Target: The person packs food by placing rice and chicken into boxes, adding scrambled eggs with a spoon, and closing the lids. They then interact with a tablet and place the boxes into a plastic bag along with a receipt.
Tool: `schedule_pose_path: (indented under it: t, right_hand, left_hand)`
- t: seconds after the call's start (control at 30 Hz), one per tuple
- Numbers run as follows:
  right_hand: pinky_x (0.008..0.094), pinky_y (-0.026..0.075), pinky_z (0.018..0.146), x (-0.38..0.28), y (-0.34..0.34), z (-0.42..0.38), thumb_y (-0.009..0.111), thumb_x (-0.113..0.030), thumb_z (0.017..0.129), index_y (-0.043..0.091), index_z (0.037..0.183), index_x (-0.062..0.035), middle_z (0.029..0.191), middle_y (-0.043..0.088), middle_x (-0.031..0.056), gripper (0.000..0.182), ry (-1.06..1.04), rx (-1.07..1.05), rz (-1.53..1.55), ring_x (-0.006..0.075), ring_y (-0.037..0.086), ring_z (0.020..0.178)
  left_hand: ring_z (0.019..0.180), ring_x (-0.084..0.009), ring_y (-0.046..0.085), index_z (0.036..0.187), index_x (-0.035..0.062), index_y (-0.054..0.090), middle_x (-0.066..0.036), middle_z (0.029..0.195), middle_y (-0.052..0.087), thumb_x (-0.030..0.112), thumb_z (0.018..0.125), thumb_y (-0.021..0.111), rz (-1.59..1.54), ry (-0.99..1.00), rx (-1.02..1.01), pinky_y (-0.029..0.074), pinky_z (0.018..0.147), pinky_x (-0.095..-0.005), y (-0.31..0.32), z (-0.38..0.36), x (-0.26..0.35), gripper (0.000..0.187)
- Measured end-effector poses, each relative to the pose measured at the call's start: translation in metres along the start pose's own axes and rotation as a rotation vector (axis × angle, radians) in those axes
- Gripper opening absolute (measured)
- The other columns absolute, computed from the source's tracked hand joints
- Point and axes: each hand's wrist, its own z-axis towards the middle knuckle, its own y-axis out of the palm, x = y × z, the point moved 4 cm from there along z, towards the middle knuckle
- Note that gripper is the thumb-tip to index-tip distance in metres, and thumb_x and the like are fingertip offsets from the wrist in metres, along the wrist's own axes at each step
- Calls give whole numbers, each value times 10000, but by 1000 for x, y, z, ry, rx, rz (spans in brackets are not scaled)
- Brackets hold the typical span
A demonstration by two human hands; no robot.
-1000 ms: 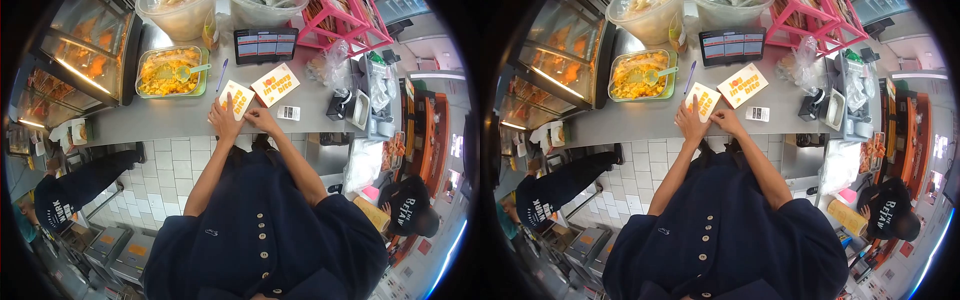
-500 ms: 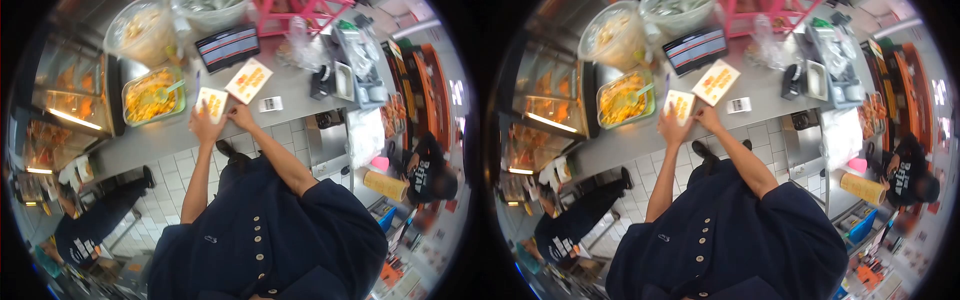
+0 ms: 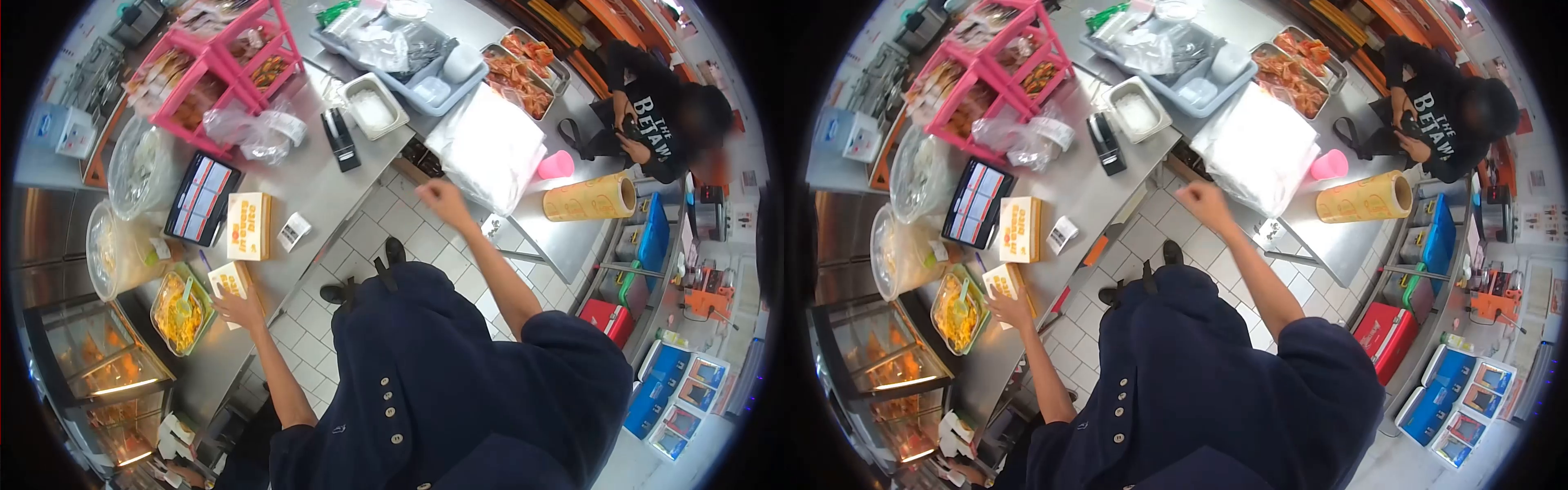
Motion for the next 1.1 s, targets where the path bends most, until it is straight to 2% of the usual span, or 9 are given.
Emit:
schedule_pose_path:
  t: [0.07,0.13,0.3,0.53,0.67,0.73,0.83,0.9,1.1]
  right_hand:
    - [342,480,640,38,-72,22,649,-298,933,691,984,-20,809,679,120,286,79,253,-199,198,593,667]
    - [368,515,692,149,-120,55,666,-281,909,683,1052,-53,954,701,120,270,-198,523,-1207,251,651,734]
    - [441,502,871,136,-183,93,712,-262,840,681,976,-58,982,682,124,247,42,277,-592,333,646,944]
    - [470,491,876,139,-183,114,567,-207,896,676,926,-32,1024,687,187,208,-151,51,-834,371,642,944]
    - [486,488,848,17,-141,60,535,-214,935,668,874,0,956,683,219,259,31,-293,-915,397,646,915]
    - [457,485,786,-41,-118,26,520,-271,994,657,888,21,844,660,226,340,12,-166,-264,337,646,803]
    - [365,455,700,-123,-90,8,506,-367,1036,621,883,30,723,579,144,440,142,-505,94,205,545,697]
    - [321,431,667,-148,-72,4,507,-383,1042,597,864,19,698,532,77,448,154,-670,350,144,483,686]
    - [262,375,606,-200,-79,28,512,-411,1043,536,787,-20,687,469,-44,469,-311,-318,61,77,422,664]
  left_hand:
    - [1466,-420,220,1524,122,334,-226,1550,297,535,822,716,-57,23,122,243,1136,-605,-9,-1,22,900]
    - [1476,-409,209,1511,121,353,-200,1561,300,514,838,709,-132,48,177,228,1145,-601,-27,-17,59,857]
    - [1473,-391,235,1460,115,433,-168,1541,357,318,860,684,-318,260,101,220,1162,-566,-46,-63,135,682]
    - [1414,-390,346,1405,78,496,-199,1498,407,209,874,680,-652,229,-141,266,1153,-504,-43,-109,173,577]
    - [1394,-347,387,1381,51,515,-199,1501,404,204,851,728,-962,222,-436,308,1134,-465,-76,-119,193,591]
    - [1386,-328,402,1387,42,504,-183,1511,401,236,797,795,-1042,361,-580,324,1127,-448,-113,-119,226,686]
    - [1357,-304,439,1453,48,406,-160,1511,403,297,642,925,-1043,698,-474,364,1109,-427,-199,-114,295,994]
    - [1371,-301,427,1511,42,269,-168,1503,395,290,637,934,-1393,605,-543,347,1128,-430,-213,-114,325,1126]
    - [1271,-225,494,1522,24,219,-120,1380,483,232,650,944,-1882,284,-1305,398,1083,-379,-230,-98,370,1153]
